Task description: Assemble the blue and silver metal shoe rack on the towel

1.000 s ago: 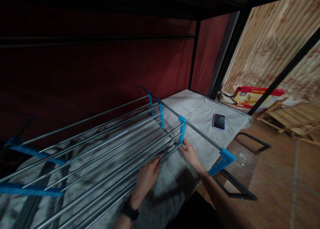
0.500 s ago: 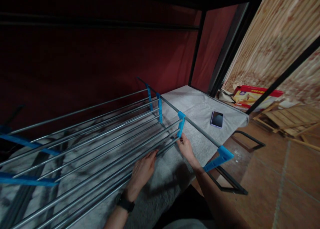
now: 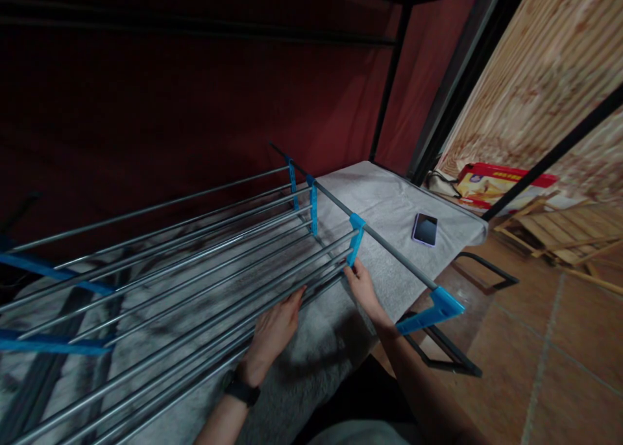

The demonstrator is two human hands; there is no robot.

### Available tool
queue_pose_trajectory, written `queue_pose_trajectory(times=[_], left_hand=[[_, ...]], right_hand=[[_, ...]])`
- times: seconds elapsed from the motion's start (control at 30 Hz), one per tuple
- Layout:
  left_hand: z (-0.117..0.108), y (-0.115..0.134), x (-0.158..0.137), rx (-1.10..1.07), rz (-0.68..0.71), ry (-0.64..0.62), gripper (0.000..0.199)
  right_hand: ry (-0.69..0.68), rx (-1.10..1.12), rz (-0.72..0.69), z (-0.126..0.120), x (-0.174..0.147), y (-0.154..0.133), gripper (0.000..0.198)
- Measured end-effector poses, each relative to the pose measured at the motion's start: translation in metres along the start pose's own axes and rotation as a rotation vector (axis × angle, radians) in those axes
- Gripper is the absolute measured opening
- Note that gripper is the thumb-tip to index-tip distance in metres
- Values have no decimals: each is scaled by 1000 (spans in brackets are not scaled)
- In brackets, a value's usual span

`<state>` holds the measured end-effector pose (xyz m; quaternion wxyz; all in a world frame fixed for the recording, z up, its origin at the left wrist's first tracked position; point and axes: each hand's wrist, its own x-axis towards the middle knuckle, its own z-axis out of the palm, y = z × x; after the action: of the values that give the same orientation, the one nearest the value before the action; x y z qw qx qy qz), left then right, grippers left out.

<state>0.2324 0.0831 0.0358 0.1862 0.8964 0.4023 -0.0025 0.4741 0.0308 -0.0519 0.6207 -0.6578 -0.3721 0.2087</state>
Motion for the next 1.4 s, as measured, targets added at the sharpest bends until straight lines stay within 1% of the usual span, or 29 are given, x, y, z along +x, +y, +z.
queue_pose_trajectory(times=[0.17,0.3,0.43,0.63,0.8,0.97,1.13,1.23,1.33,1.4], left_hand=[[1,-2,0,-21,29,23,50],[3,-4,1,-17,41,33,50],[6,-8,3,-29,82,32,51],[11,-13,4,-40,109,77,51],[7,-12,5,-64,91,37,51],[3,-11,6,-113,55,-38,52],[5,-12,6,-70,57,-42,52],[5,-12,4,-52,68,-22,51],[4,-8,-1,-26,110,29,51],[3,-2,-6,12,135,69,51]], right_hand=[[23,-23,5,2,-1,1,27],[39,-69,3,3,-3,0,29],[50,-135,3,3,-4,0,31],[75,-204,5,5,-5,0,32],[80,-266,-3,6,-6,-1,33],[61,-281,9,5,-8,-3,33],[63,-260,3,6,-8,-6,35],[60,-261,-7,6,-8,-5,37],[74,-262,-1,6,-10,-4,38],[60,-251,4,4,-11,-3,40]])
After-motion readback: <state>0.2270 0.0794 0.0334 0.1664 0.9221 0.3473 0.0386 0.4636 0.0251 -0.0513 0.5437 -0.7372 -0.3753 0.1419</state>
